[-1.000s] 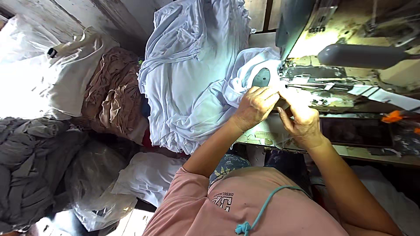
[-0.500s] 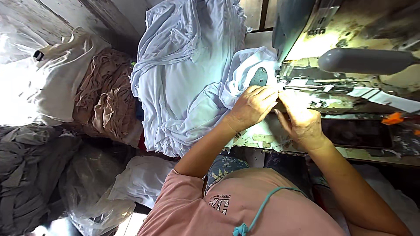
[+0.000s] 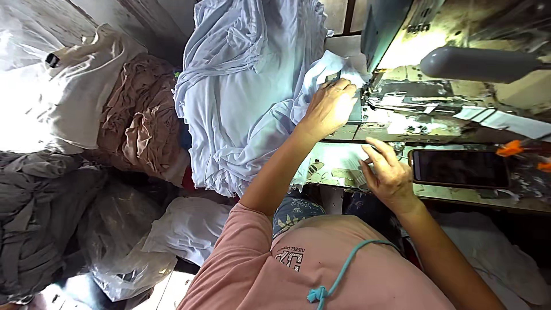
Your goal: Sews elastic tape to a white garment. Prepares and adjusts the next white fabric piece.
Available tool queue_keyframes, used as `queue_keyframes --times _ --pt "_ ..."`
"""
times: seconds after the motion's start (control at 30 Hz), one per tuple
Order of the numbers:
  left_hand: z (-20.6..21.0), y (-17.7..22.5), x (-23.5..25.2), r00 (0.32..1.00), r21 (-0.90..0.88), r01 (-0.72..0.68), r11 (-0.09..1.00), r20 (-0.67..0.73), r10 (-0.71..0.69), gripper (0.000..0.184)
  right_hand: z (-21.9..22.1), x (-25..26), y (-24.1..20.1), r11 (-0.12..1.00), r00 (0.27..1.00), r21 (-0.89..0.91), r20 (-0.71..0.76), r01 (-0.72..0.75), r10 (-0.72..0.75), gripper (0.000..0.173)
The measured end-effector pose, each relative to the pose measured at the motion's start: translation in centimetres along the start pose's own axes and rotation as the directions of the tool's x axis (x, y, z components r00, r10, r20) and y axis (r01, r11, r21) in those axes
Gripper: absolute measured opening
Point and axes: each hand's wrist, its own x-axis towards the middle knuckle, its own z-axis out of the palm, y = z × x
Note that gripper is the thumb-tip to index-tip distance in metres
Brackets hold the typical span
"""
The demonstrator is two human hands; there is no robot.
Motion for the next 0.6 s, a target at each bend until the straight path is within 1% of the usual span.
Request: queue_keyframes --times 0.1,0.2,0.27,0.37,0.4,0.47,0.53,0.57,0.6 --pt "-0.5 -0.7 -2.4 0.988 -0.078 0.056 0.995 -0.142 -0.067 0.039 0.4 -1.4 -0.6 1.0 0.999 -0.016 0.026 -0.021 0.021 0.025" --pt "-1.6 -1.4 -4.8 0.962 -0.215 0.04 0.976 -0.256 -0.096 0.035 -0.8 -2.3 -0.6 0.992 0.995 -0.086 0.031 -0.096 0.099 0.024" --pt "-2.4 -1.7 -5.9 0.948 -0.228 0.02 0.973 -0.304 -0.091 0.029 -1.6 -2.8 -0.3 0.975 0.983 -0.14 0.041 -0.173 0.18 0.024" --pt "-2.7 -0.5 -6.4 0.913 -0.17 -0.031 0.985 -0.406 -0.041 0.018 -1.9 -3.4 0.2 0.951 0.961 -0.196 0.094 -0.238 0.259 0.022" --pt "-2.6 0.3 -6.4 0.915 -0.144 -0.03 0.989 -0.402 -0.031 0.016 -1.7 -3.4 0.3 0.945 0.955 -0.216 0.114 -0.246 0.275 0.021" --pt "-2.2 1.2 -5.7 0.948 -0.089 0.026 0.996 -0.315 -0.053 0.019 -1.1 -3.2 0.4 0.932 0.949 -0.259 0.119 -0.253 0.29 0.018" --pt "-1.5 1.3 -4.5 0.973 -0.068 0.129 0.989 -0.184 -0.139 0.03 -0.5 -3.0 0.5 0.917 0.936 -0.28 0.127 -0.284 0.329 0.016" --pt "-1.2 1.2 -4.0 0.974 -0.067 0.167 0.984 -0.145 -0.175 0.032 -0.4 -2.9 0.5 0.908 0.922 -0.278 0.141 -0.313 0.361 0.016" --pt "-1.0 1.1 -3.5 0.972 -0.063 0.19 0.98 -0.129 -0.197 0.03 -0.4 -2.8 0.6 0.898 0.909 -0.278 0.149 -0.34 0.39 0.016"
